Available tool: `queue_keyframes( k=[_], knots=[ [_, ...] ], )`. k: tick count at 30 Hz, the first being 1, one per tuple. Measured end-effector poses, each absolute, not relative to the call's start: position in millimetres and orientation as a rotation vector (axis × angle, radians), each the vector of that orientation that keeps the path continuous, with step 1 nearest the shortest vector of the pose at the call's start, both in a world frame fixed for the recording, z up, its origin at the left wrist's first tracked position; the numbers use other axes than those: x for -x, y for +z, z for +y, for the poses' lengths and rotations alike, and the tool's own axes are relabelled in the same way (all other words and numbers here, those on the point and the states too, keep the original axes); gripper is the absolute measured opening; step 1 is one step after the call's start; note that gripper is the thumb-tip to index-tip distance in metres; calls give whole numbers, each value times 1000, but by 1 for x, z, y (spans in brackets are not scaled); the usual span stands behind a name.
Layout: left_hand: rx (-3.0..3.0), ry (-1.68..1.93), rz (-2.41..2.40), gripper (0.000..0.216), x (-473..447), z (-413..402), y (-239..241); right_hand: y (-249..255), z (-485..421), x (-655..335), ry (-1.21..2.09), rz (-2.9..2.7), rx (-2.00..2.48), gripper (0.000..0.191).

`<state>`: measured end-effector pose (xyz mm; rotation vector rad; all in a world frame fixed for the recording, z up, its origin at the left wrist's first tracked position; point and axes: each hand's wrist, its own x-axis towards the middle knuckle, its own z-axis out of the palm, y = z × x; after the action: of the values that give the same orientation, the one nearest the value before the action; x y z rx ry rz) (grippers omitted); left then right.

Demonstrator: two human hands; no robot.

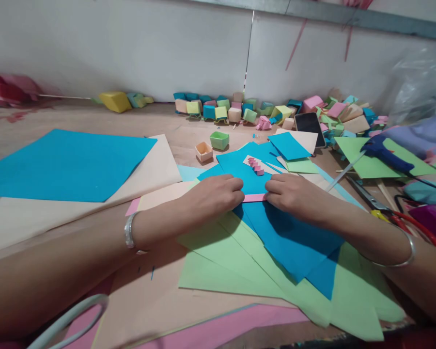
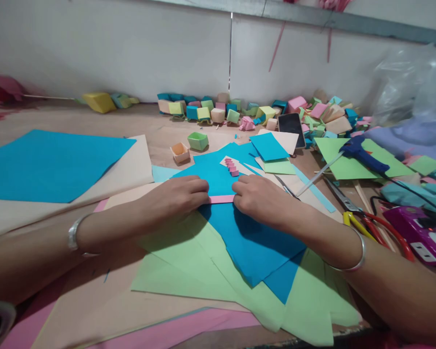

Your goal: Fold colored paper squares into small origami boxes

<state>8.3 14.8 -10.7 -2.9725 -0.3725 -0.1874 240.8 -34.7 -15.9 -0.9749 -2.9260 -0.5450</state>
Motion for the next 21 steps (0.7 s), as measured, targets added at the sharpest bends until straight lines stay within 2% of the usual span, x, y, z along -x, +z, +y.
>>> queue_keyframes(
  k=[8, 14, 21],
  knots=[
    [3133, -301, -517, 19, -5, 23, -16, -21, -30, -248, -269, -2887, 1195, 28],
    [3114, -275, -484, 19, -6, 21, -14, -16, -32, -247, -273, -2897, 1156, 32],
    [3286, -423, -721, 16, -7, 27, -18, -19, -31, -250, -303, -2757, 1175, 28]
  ],
)
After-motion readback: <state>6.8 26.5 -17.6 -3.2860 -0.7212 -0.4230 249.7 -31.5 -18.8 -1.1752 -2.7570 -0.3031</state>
